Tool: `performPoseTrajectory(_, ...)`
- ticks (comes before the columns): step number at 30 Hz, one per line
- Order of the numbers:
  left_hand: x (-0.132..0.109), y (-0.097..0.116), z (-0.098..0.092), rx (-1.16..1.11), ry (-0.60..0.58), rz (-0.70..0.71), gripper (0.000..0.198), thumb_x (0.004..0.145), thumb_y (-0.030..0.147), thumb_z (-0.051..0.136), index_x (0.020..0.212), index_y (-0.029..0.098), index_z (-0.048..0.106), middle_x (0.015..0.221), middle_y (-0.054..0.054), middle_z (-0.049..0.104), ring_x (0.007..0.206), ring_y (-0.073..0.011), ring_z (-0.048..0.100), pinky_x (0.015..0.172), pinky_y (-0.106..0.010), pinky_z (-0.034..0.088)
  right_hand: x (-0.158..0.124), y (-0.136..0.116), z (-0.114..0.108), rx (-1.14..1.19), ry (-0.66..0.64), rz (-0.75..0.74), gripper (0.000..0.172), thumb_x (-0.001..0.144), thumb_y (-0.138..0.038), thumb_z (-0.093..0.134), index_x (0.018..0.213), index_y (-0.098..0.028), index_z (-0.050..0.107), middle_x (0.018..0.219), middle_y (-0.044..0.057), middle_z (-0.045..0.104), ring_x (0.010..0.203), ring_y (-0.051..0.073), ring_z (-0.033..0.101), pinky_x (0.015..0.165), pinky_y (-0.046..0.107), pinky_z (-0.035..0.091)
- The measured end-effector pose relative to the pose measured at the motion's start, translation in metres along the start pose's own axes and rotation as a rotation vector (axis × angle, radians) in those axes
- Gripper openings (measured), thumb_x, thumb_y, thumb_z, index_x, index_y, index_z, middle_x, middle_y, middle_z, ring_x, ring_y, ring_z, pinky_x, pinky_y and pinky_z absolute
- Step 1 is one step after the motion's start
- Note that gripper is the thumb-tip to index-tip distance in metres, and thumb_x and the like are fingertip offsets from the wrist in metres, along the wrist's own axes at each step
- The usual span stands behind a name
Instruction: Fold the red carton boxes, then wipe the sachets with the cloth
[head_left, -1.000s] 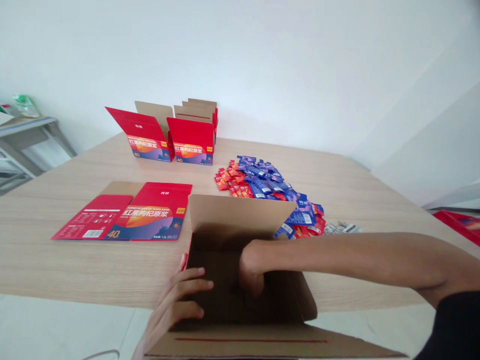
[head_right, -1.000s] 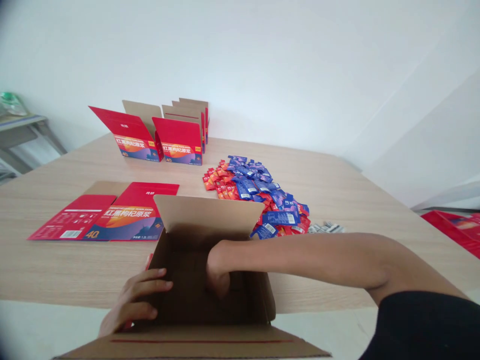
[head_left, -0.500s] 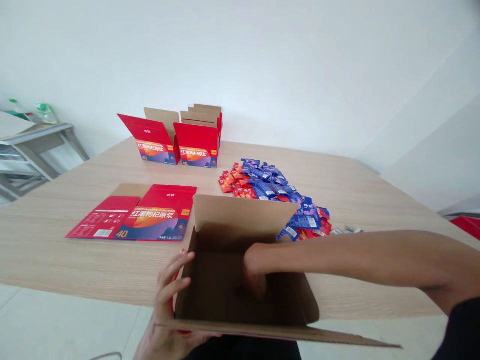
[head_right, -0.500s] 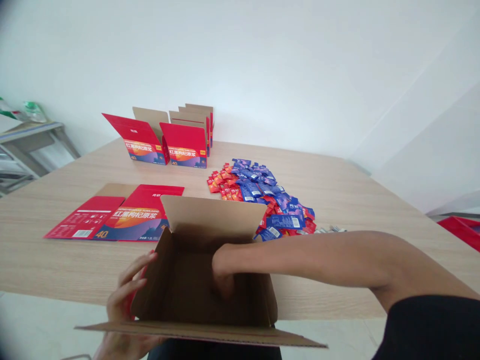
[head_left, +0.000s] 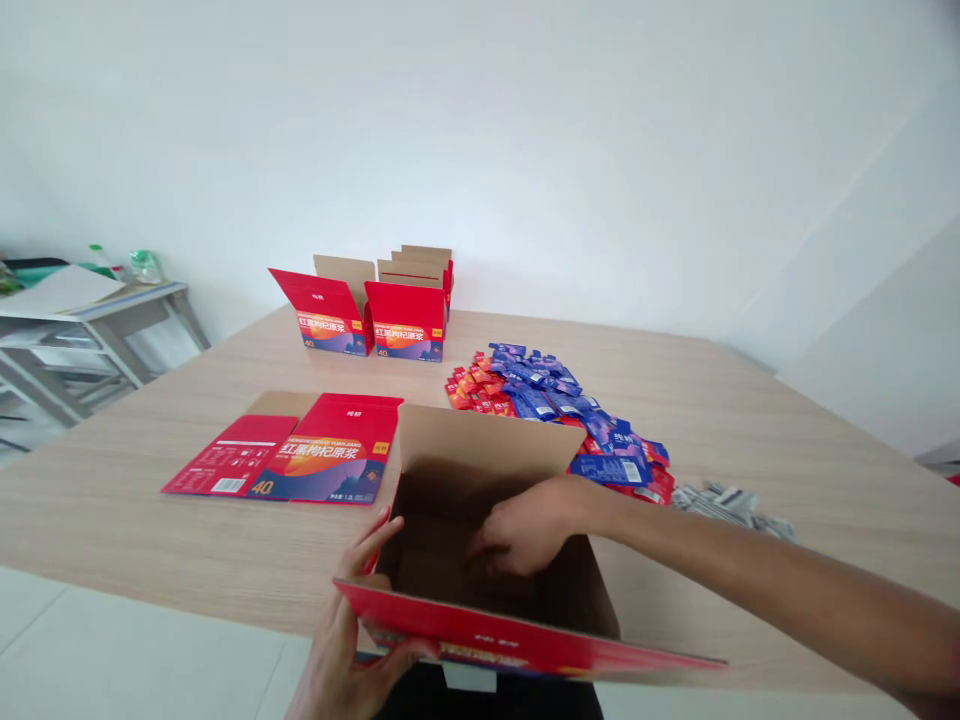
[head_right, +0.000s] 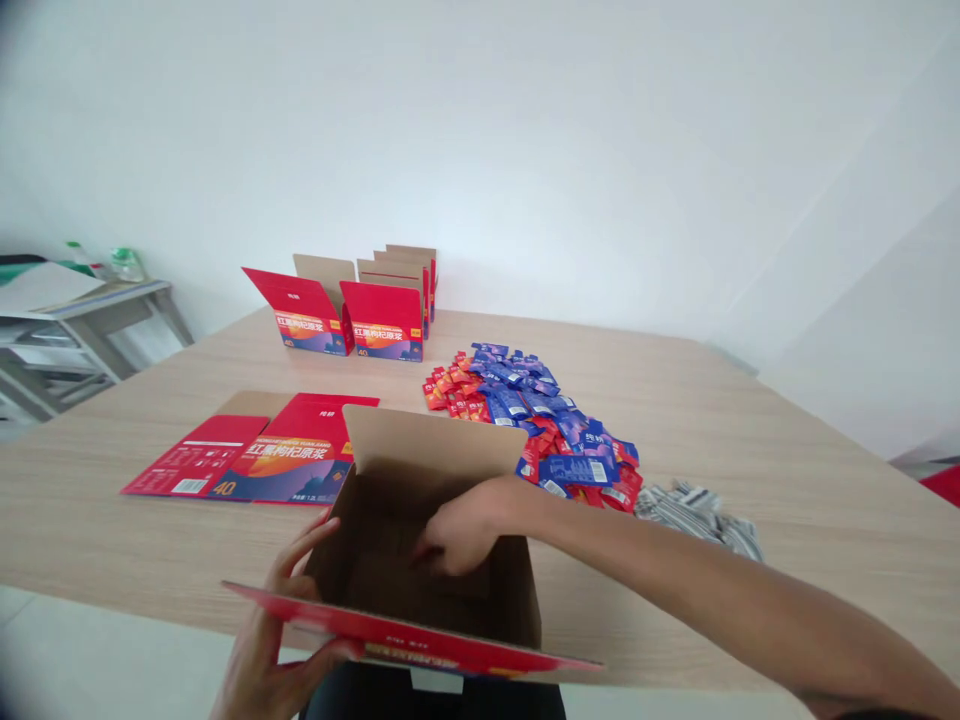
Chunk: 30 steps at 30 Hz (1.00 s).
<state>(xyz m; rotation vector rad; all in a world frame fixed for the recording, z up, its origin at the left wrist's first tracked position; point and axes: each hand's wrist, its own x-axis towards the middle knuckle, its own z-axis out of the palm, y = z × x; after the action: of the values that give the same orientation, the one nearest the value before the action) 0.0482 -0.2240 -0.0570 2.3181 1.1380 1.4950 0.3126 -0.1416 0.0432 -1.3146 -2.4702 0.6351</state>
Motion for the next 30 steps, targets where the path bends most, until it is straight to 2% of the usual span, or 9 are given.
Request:
performPoseTrajectory(2, 0.003, -0.004, -0.002, 0.001, 0.030, 0.020, 0.040, 0.096, 0.064, 0.073, 0.101, 0.026, 0.062, 0.148, -0.014, 0.070, 0.131, -0.0266, 0.073, 0.097, -0.030, 0.065, -0.029, 0.006, -0.034, 0.139, -0.265, -0.167, 0.039, 0.088, 0.005, 0.065, 0.100, -0.027, 0.085, 0.091, -0.006, 0.085, 0.079, 0.011, 0.080, 0.074, 0.018, 0.061)
performPoseTrajectory(5, 0.003, -0.010, -0.004, -0.024, 0.073, 0.031, 0.039, 0.096, 0.062, 0.075, 0.098, 0.027, 0.059, 0.151, -0.012, 0.069, 0.134, -0.0253, 0.071, 0.109, -0.031, 0.059, -0.095, 0.017, -0.056, 0.222, 0.074, -0.166, 0.040, 0.097, 0.000, 0.047, 0.100, -0.023, 0.080, 0.100, 0.004, 0.085, 0.094, 0.018, 0.081, 0.088, 0.028, 0.063)
performPoseTrajectory(7, 0.003, -0.014, -0.005, -0.057, 0.084, 0.032, 0.040, 0.095, 0.061, 0.077, 0.099, 0.027, 0.058, 0.154, -0.011, 0.068, 0.136, -0.0242, 0.070, 0.112, -0.029, 0.056, -0.139, 0.024, -0.047, 0.234, 0.183, -0.182, 0.033, 0.104, -0.010, 0.049, 0.102, -0.026, 0.078, 0.112, 0.008, 0.085, 0.104, 0.021, 0.082, 0.092, 0.031, 0.065)
performPoseTrajectory(10, 0.003, -0.017, -0.005, -0.102, 0.095, 0.021, 0.041, 0.093, 0.061, 0.080, 0.100, 0.027, 0.058, 0.156, -0.009, 0.067, 0.139, -0.0228, 0.068, 0.113, -0.028, 0.054, -0.180, 0.023, -0.014, 0.151, 0.281, -0.184, 0.032, 0.108, -0.026, 0.059, 0.136, -0.031, 0.072, 0.150, 0.013, 0.072, 0.132, 0.027, 0.075, 0.089, 0.029, 0.069)
performPoseTrajectory(14, 0.005, -0.019, -0.001, -0.162, 0.078, -0.002, 0.041, 0.092, 0.058, 0.083, 0.095, 0.027, 0.056, 0.151, -0.009, 0.070, 0.143, -0.0244, 0.065, 0.118, -0.032, 0.052, -0.179, 0.008, 0.034, -0.057, 0.350, -0.185, 0.032, 0.107, -0.044, 0.072, 0.137, -0.034, 0.072, 0.140, 0.009, 0.079, 0.119, 0.026, 0.082, 0.095, 0.028, 0.069)
performPoseTrajectory(16, 0.006, -0.019, 0.003, -0.184, 0.068, 0.014, 0.038, 0.093, 0.050, 0.084, 0.090, 0.027, 0.054, 0.152, -0.011, 0.070, 0.148, -0.0269, 0.061, 0.116, -0.037, 0.054, -0.169, 0.008, 0.054, -0.062, 0.423, -0.192, 0.022, 0.114, -0.043, 0.059, 0.123, -0.031, 0.076, 0.122, 0.007, 0.083, 0.102, 0.020, 0.086, 0.086, 0.023, 0.068)
performPoseTrajectory(19, 0.010, -0.022, 0.008, -0.202, 0.078, 0.048, 0.026, 0.100, 0.037, 0.075, 0.089, 0.026, 0.055, 0.154, -0.013, 0.068, 0.152, -0.0289, 0.058, 0.115, -0.042, 0.057, -0.161, 0.018, 0.076, -0.012, 0.523, -0.239, 0.041, 0.120, -0.045, 0.038, 0.121, -0.027, 0.075, 0.105, 0.007, 0.082, 0.082, 0.017, 0.084, 0.072, 0.021, 0.066)
performPoseTrajectory(23, 0.026, -0.027, 0.001, -0.206, 0.112, 0.098, 0.028, 0.109, 0.035, 0.057, 0.083, 0.026, 0.061, 0.140, -0.012, 0.078, 0.142, -0.0288, 0.068, 0.108, -0.048, 0.062, -0.168, 0.022, 0.083, -0.018, 0.545, -0.224, 0.038, 0.115, -0.054, 0.047, 0.134, -0.034, 0.073, 0.100, 0.007, 0.083, 0.083, 0.023, 0.084, 0.068, 0.026, 0.067)
performPoseTrajectory(30, 0.069, -0.031, -0.036, -0.223, 0.191, 0.235, 0.029, 0.107, 0.037, 0.061, 0.082, 0.025, 0.069, 0.135, -0.008, 0.081, 0.129, -0.0287, 0.075, 0.104, -0.051, 0.066, -0.149, -0.005, 0.069, 0.039, 0.810, -0.126, 0.032, 0.112, -0.041, 0.055, 0.132, -0.042, 0.079, 0.100, 0.008, 0.082, 0.085, 0.030, 0.081, 0.073, 0.038, 0.066)
